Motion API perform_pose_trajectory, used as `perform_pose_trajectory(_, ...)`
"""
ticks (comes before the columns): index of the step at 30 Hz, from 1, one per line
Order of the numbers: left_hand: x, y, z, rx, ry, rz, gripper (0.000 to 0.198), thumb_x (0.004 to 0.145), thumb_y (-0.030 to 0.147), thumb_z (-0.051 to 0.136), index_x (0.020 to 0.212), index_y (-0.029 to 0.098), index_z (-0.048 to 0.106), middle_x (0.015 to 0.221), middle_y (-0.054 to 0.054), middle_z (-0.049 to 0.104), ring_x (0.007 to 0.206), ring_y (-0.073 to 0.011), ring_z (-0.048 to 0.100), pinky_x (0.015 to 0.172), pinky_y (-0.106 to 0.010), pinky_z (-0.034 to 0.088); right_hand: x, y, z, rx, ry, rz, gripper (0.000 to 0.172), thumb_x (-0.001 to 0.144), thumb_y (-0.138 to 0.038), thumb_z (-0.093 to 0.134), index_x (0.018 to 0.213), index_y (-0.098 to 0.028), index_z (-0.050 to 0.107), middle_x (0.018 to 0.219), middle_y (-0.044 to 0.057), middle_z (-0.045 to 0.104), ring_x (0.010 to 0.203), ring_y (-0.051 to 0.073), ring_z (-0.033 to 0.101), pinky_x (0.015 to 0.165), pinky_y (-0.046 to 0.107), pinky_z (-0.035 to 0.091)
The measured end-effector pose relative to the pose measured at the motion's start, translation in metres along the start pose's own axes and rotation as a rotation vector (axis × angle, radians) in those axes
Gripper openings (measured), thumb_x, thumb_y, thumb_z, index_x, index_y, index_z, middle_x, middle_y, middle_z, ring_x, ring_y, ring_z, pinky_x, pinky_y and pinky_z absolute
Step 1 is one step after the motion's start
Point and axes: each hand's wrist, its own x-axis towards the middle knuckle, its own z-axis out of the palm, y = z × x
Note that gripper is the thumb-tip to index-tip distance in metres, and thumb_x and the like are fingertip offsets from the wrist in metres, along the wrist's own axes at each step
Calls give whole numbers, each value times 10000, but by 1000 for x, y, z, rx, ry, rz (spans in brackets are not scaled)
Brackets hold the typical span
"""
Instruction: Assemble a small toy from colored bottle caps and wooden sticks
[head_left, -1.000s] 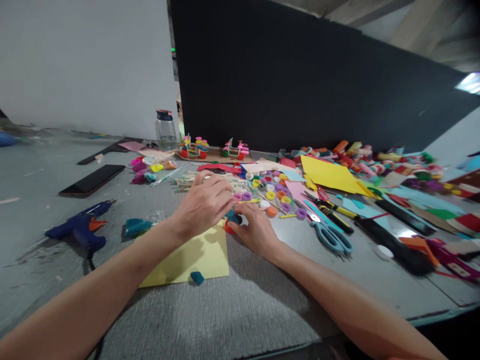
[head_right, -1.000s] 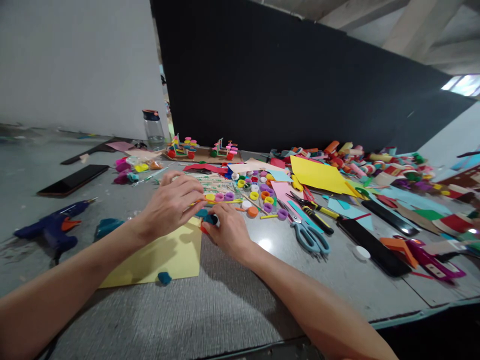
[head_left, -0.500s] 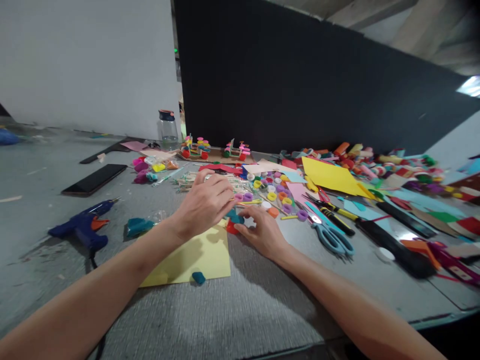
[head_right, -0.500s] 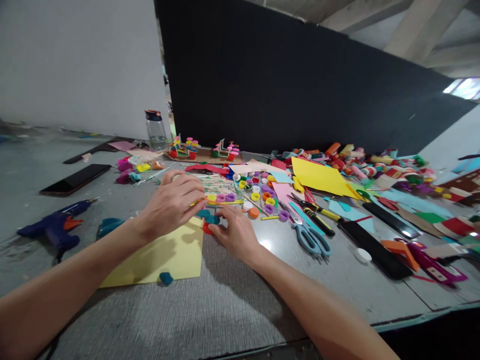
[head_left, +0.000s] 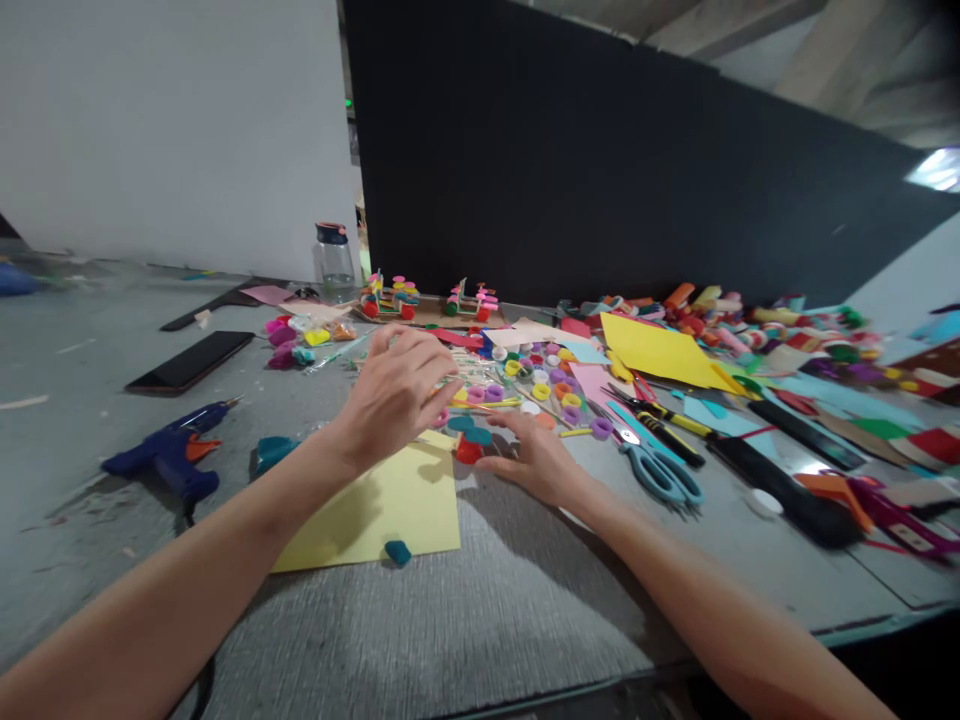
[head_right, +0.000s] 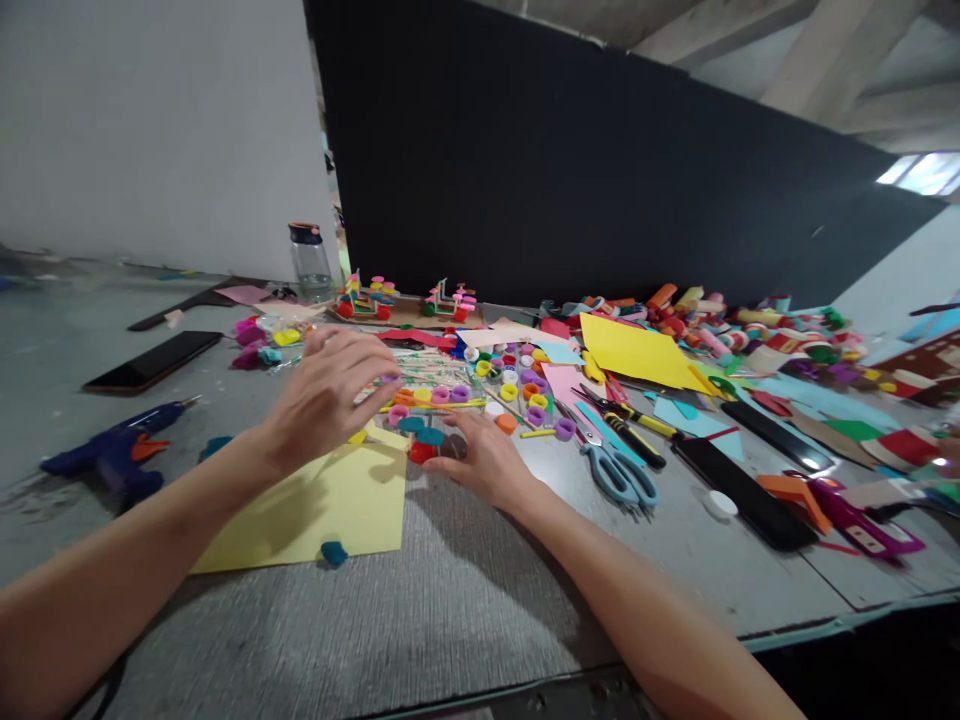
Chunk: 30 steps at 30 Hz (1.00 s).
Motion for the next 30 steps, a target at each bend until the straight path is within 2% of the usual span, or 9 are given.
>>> perform_pose_trajectory(3,2,-4,-6,19,45,-41,161,973,284,522,1005,195,652,1045,-91,701,1045,-266,593,974,-478,367,2,1,10,-50,-13,-45,549,733,-418,826,1181,-184,611,1209,124,657,1144,298,566,957,451,449)
perform_pose_trajectory(8,4,-6,-12,30,76,-50,134,959,266,540,995,195,648,1037,-87,701,1028,-267,597,958,-480,373,9,7,23,-63,39,-57,430,759,-287,807,1136,-168,636,1205,132,652,1186,300,538,1004,457,422)
perform_pose_trajectory(14,6,-6,-15,-16,130,-119,125,967,296,540,967,227,644,1018,-62,711,1058,-261,599,961,-467,375,15,29,11,-26,25,-72,414,771,-245,780,1163,-194,660,1274,119,636,1238,287,529,1049,477,402)
perform_pose_trajectory(19,11,-17,-11,-34,112,-164,130,949,292,557,948,209,657,991,-72,727,1029,-261,622,945,-457,408,15,35,-2,-2,15,-102,513,769,-316,799,1229,-185,615,1249,114,639,1179,267,570,983,427,453)
perform_pose_trajectory(23,2,-37,-9,-214,-23,-301,277,896,385,615,1055,164,661,1056,-109,733,1009,-263,663,903,-423,491,16,34,-4,-12,27,-130,510,766,-354,804,1207,-176,619,1235,123,630,1182,269,561,973,419,459)
perform_pose_trajectory(25,-13,-47,-9,-344,-175,-407,484,831,480,674,1178,145,635,1148,-142,718,1018,-275,682,843,-392,538,17,35,0,-30,35,-140,480,755,-335,813,1176,-183,641,1234,120,631,1208,281,540,1010,449,436)
perform_pose_trajectory(27,-31,-55,-7,-421,-381,-452,652,779,497,715,1304,137,574,1185,-161,709,1065,-298,682,844,-395,554,19,36,4,-51,38,-147,477,746,-312,819,1177,-189,656,1253,119,628,1249,293,507,1066,478,391)
perform_pose_trajectory(28,-41,-57,-5,-447,-439,-462,688,755,478,731,1327,136,560,1203,-170,702,1086,-310,677,856,-409,555,20,37,5,-63,37,-149,479,745,-303,817,1183,-190,660,1269,120,624,1272,298,487,1091,489,367)
perform_pose_trajectory(30,-57,-56,2,-483,-481,-461,686,748,435,726,1338,131,552,1234,-186,687,1113,-320,667,895,-445,548,22,40,7,-87,37,-143,476,746,-289,811,1189,-189,669,1315,127,601,1320,311,439,1123,507,332)
